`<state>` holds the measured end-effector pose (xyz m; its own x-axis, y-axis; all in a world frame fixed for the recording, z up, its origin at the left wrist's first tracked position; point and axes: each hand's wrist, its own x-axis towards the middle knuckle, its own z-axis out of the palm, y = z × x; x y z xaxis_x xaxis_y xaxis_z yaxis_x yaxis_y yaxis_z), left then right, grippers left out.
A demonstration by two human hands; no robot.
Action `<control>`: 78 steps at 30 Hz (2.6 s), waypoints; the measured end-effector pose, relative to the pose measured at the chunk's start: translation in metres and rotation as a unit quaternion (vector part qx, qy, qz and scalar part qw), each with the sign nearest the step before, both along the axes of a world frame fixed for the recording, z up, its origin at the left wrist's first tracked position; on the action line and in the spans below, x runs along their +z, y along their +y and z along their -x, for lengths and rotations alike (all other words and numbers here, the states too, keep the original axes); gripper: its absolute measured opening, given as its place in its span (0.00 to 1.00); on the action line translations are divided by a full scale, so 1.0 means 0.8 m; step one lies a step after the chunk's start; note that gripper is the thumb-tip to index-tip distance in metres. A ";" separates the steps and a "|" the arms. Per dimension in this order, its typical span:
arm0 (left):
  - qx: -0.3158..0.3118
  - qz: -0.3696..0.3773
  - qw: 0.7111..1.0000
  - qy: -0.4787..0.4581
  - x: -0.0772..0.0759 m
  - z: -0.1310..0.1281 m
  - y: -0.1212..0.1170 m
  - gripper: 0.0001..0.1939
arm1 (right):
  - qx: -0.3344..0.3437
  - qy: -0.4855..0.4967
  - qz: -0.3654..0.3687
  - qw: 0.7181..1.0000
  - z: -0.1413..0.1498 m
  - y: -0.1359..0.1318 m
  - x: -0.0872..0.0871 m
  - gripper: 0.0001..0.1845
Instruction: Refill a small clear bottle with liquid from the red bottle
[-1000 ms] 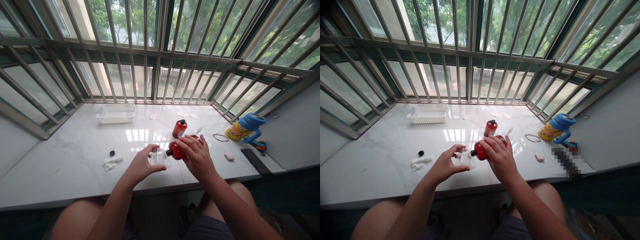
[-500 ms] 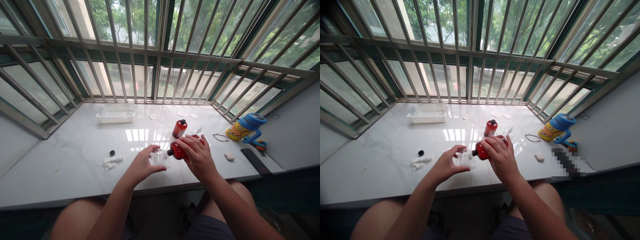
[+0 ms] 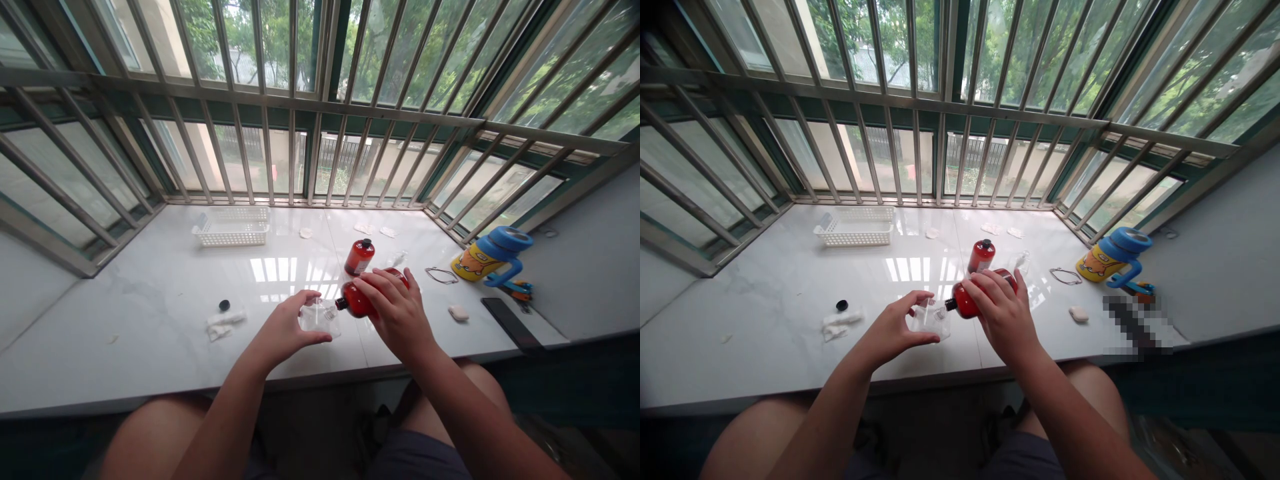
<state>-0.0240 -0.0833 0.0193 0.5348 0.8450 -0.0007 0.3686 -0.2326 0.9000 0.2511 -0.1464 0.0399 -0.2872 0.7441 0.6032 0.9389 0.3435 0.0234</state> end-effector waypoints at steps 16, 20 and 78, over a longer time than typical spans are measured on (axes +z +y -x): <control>0.010 0.017 1.000 0.011 -0.003 0.002 0.005 0.38 | -0.006 -0.001 -0.013 1.000 -0.001 0.001 0.001 0.26; 0.011 0.020 1.000 0.012 -0.003 0.002 0.004 0.38 | -0.006 0.000 -0.015 1.000 -0.001 0.002 0.001 0.26; 0.006 0.019 0.999 0.028 -0.018 0.003 0.011 0.39 | -0.028 -0.009 -0.029 0.999 -0.001 0.005 -0.010 0.26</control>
<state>-0.0264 -0.0744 0.0046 0.5222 0.8505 -0.0623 0.4215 -0.1940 0.8858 0.2518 -0.1422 0.0317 -0.2585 0.7233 0.6403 0.9555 0.2888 0.0596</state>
